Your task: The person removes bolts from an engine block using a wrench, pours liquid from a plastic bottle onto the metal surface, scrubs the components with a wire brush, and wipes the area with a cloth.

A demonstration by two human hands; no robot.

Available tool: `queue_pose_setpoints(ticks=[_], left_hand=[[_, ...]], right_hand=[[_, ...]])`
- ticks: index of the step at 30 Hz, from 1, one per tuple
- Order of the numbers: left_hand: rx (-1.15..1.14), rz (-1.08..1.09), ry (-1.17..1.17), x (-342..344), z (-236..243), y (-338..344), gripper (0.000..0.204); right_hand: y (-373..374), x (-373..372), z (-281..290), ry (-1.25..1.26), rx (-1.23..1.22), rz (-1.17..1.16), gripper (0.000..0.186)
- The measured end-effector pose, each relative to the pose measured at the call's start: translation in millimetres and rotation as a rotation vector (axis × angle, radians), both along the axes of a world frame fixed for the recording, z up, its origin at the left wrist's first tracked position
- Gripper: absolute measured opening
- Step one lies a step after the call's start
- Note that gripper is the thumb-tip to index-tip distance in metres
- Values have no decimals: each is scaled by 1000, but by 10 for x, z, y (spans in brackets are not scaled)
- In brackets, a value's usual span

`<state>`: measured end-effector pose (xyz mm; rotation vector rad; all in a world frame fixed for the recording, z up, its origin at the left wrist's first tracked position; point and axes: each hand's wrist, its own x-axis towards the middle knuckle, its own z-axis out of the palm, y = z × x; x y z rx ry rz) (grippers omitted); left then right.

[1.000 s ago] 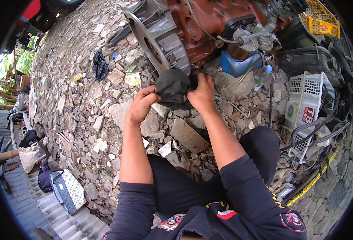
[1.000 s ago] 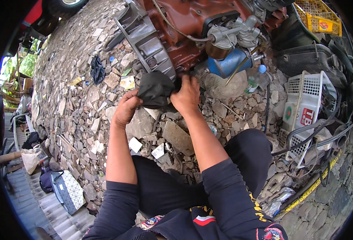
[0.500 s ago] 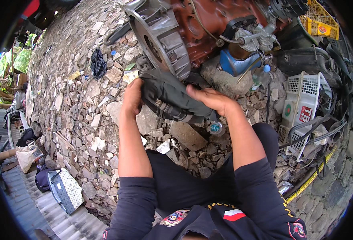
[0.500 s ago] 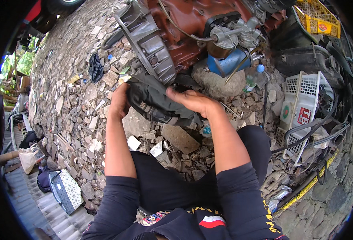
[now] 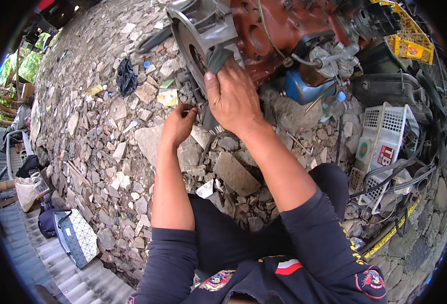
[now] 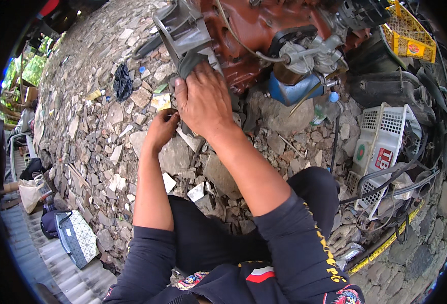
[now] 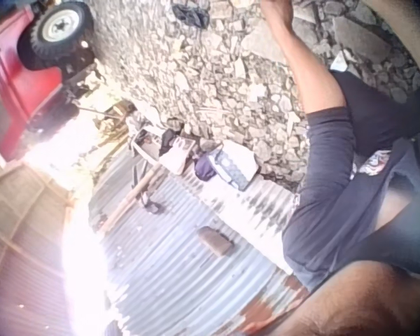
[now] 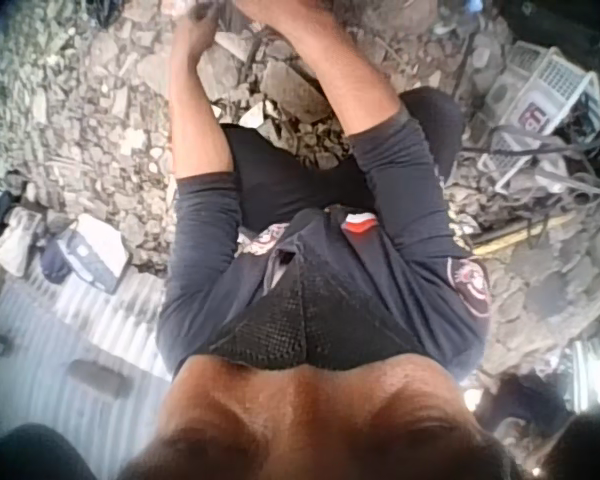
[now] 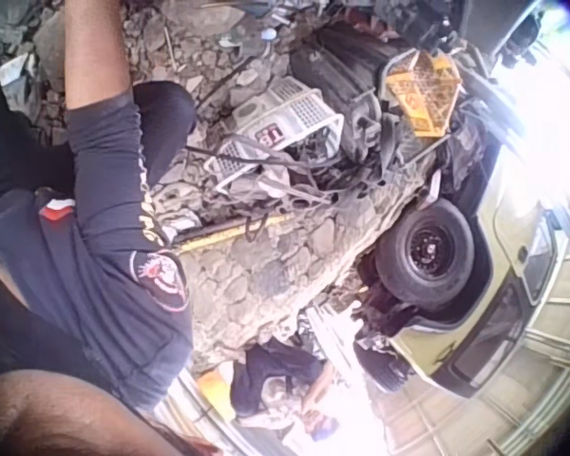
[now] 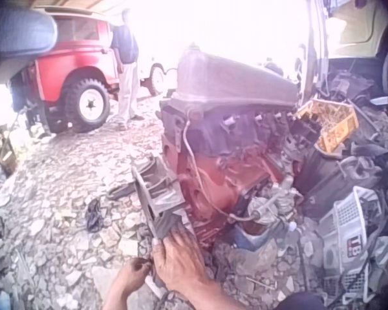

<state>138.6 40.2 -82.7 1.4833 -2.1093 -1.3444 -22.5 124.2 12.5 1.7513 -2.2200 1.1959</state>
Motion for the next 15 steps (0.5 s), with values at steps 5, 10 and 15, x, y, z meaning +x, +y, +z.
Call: queue_pose_setpoints(ticks=[5,10,15], left_hand=[[-7,-28,-48,100,9,10,36],[-46,-35,-60,165,9,-26,37],[-46,-48,-42,100,148,52,37]], right_hand=[[92,-138,48,131,152,-86,44],[-31,-154,64,-52,247,-264,49],[-65,-2,116,-238,68,-105,47]])
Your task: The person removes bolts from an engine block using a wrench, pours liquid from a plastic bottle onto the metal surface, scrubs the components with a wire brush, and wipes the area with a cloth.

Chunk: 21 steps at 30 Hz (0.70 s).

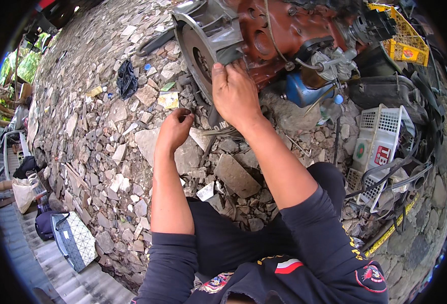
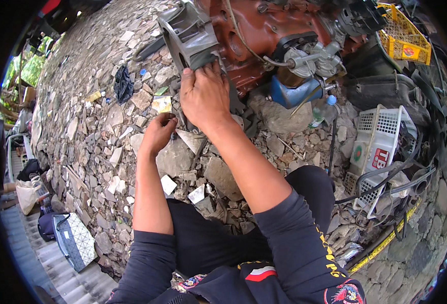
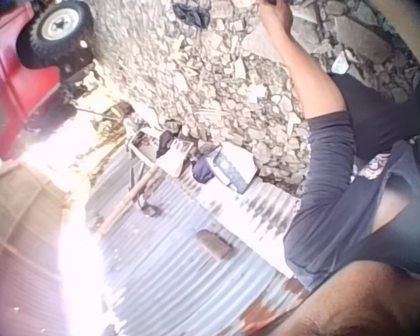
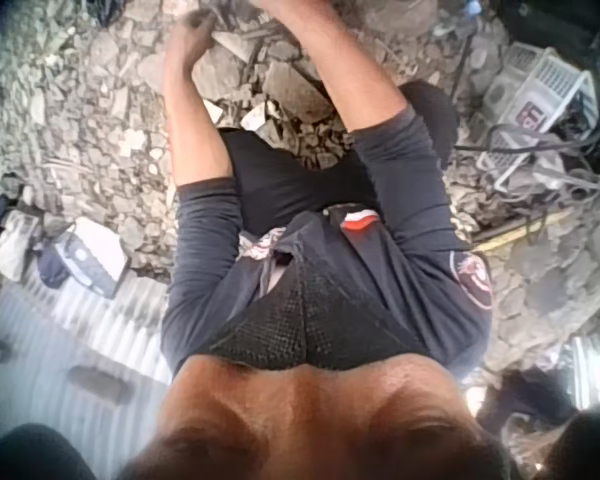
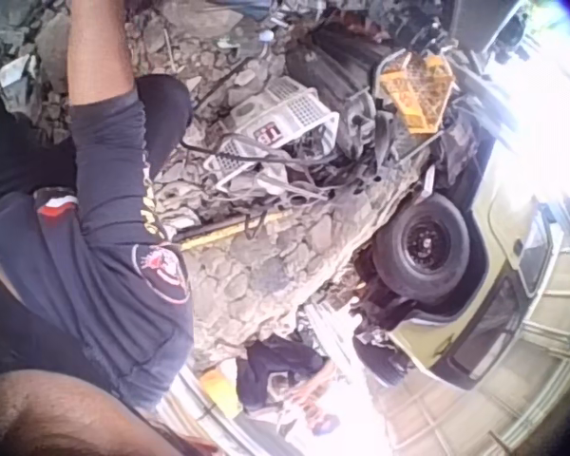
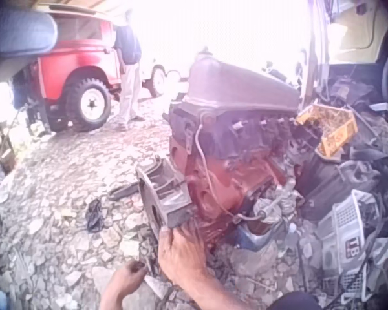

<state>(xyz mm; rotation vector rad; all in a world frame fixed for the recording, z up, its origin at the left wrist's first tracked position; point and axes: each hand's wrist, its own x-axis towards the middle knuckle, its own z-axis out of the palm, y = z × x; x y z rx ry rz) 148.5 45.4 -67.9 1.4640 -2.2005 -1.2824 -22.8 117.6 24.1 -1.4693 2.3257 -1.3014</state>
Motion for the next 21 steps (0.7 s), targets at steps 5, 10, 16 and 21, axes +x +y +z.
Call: queue_pose_setpoints(ticks=[5,10,16,21], left_hand=[[11,-23,13,-151,-75,-52,35],[13,25,37,-283,-73,22,31],[0,68,-22,-334,-10,77,30],[-33,15,-36,-163,-275,3,32]], right_hand=[[84,-98,129,-189,19,151,40],[162,-56,-281,41,-158,170,40],[253,187,-702,102,-131,-33,53],[-5,1,-465,2,-113,-179,47]])
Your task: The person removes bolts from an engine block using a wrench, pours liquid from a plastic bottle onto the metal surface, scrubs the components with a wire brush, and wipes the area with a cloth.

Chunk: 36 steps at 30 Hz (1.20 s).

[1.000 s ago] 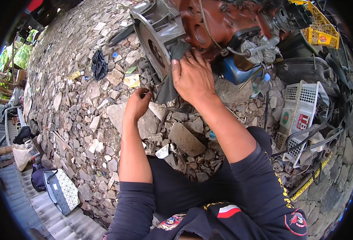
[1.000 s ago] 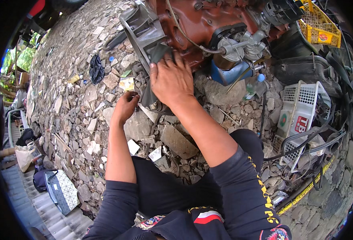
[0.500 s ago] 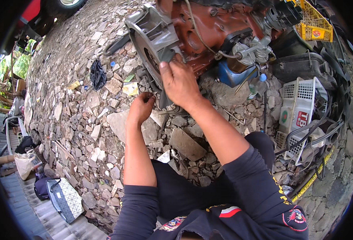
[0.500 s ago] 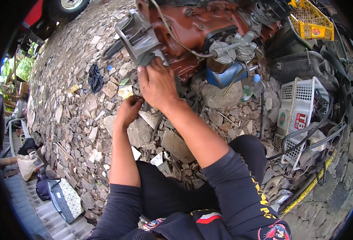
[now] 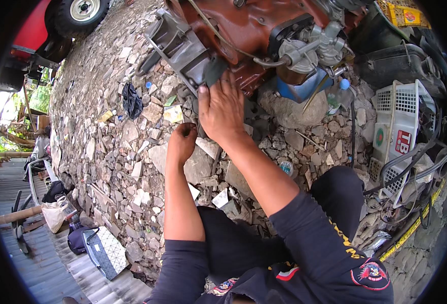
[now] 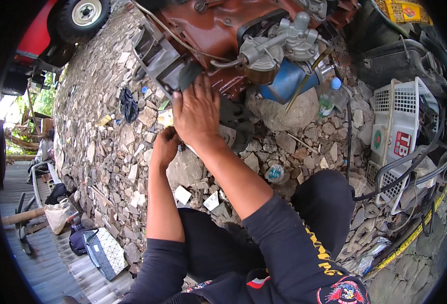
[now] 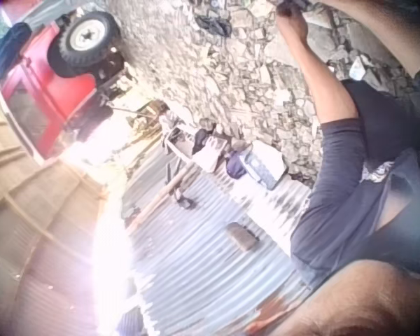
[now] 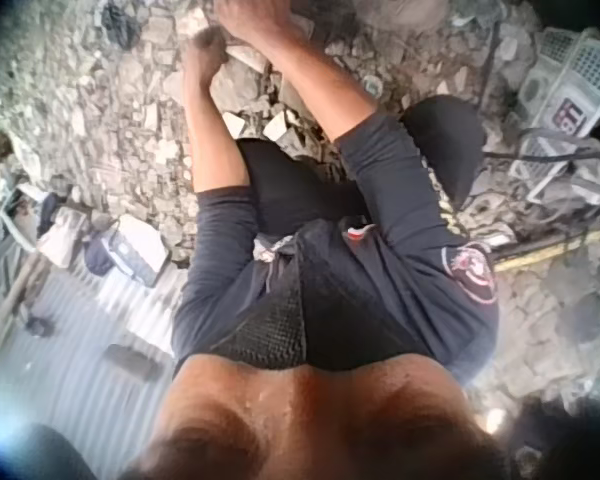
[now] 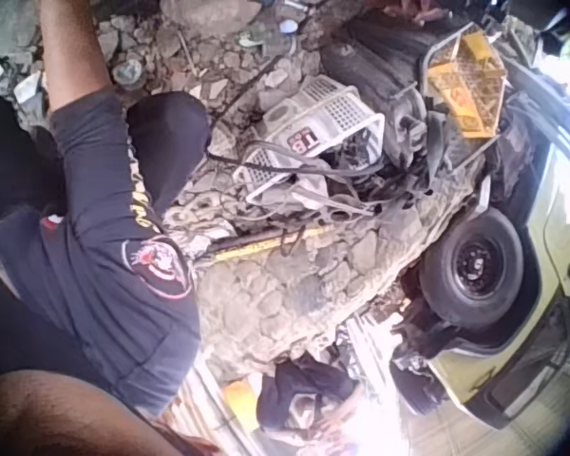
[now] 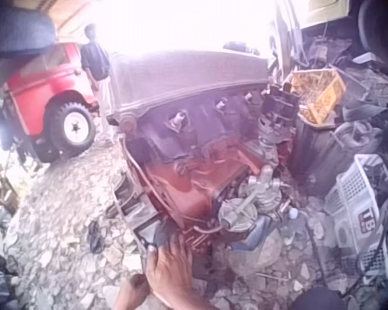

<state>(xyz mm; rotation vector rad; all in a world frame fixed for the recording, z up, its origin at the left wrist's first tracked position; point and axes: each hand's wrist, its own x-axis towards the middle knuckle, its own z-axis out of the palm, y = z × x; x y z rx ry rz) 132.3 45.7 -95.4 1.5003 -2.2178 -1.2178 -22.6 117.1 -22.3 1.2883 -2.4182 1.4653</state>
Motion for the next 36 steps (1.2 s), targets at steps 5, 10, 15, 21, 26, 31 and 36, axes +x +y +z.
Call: queue_pose_setpoints(ticks=[5,10,15,21,26,31,36], left_hand=[[25,2,-31,-170,186,61,34],[-25,-42,7,-91,10,-7,34],[23,-57,-65,-115,247,91,32],[71,-42,41,-232,180,84,35],[-28,-185,104,-207,15,65,41],[-73,-324,160,-275,-174,63,40],[-547,-601,193,-212,-523,-57,37]], right_hand=[[481,-117,-358,-95,88,-96,38],[356,-128,-171,64,-95,52,29],[337,-88,-127,-4,17,66,32],[358,-18,-192,-85,-52,58,35],[482,162,-70,65,135,60,35],[447,299,-240,38,30,-5,44],[551,147,-419,-151,-229,-42,25]])
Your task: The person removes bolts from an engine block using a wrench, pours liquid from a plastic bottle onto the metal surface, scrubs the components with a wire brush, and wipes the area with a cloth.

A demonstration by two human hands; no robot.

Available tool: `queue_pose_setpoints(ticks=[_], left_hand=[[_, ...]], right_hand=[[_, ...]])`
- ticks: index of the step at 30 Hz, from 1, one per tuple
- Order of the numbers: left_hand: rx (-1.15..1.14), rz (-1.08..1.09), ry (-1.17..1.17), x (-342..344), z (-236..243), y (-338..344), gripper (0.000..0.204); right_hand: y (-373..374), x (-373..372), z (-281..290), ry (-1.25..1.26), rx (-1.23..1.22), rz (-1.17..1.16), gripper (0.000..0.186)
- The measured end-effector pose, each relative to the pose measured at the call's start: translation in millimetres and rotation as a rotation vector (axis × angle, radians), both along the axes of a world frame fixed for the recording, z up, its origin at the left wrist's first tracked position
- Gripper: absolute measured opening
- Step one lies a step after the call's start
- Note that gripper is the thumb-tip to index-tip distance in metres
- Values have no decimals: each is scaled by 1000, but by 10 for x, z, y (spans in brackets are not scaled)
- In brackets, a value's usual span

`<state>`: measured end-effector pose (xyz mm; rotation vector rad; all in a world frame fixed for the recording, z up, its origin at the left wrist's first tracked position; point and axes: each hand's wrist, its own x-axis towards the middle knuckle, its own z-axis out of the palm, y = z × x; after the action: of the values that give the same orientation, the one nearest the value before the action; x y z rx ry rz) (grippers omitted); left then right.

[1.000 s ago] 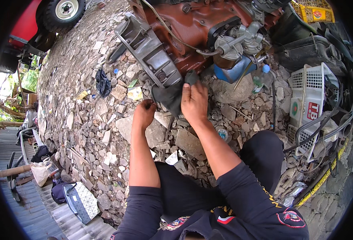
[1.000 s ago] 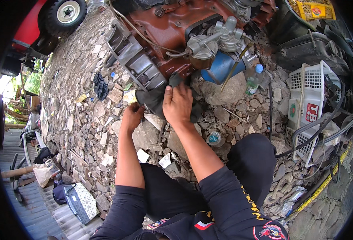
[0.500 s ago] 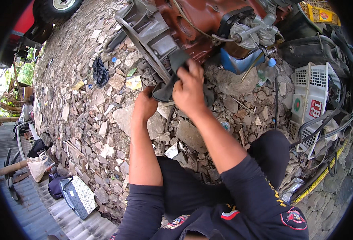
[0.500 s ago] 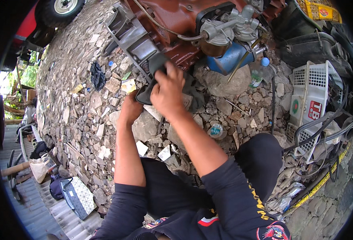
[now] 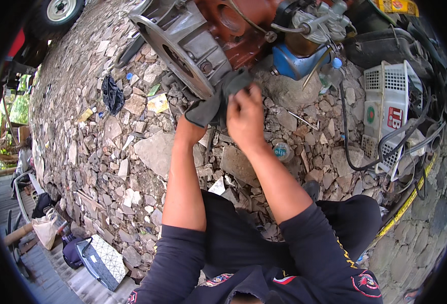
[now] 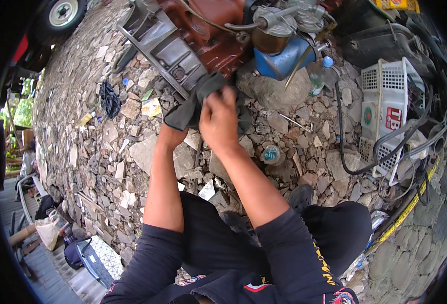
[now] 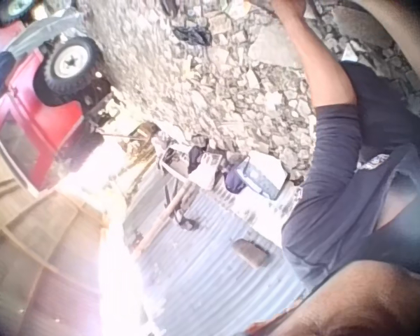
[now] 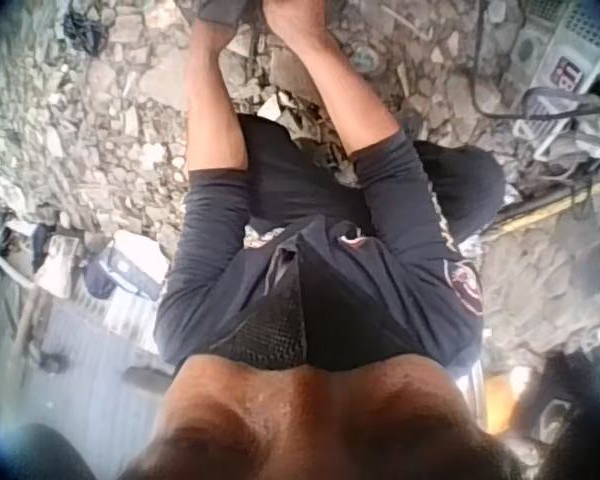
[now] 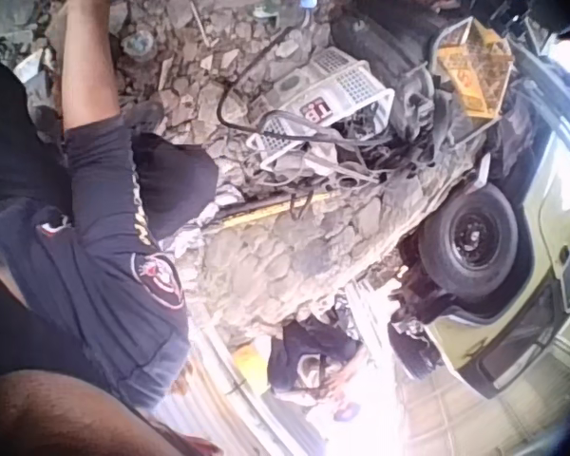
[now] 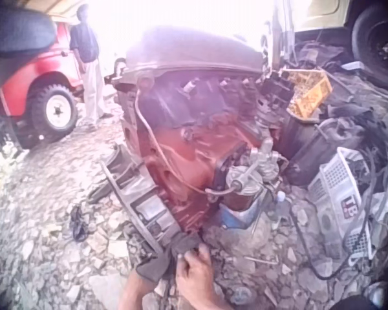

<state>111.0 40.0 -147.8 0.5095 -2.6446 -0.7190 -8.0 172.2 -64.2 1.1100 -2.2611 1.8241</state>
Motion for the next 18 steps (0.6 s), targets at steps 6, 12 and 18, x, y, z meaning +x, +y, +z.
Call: queue_pose_setpoints(ticks=[6,12,18], left_hand=[[187,155,-91,-112,2,0,34],[220,175,-57,-18,269,128,44],[226,194,-59,-40,211,10,39]], right_hand=[[-354,-175,141,-140,-79,-228,17],[-153,-149,103,-64,36,56,10],[-126,-290,414,104,344,237,11]])
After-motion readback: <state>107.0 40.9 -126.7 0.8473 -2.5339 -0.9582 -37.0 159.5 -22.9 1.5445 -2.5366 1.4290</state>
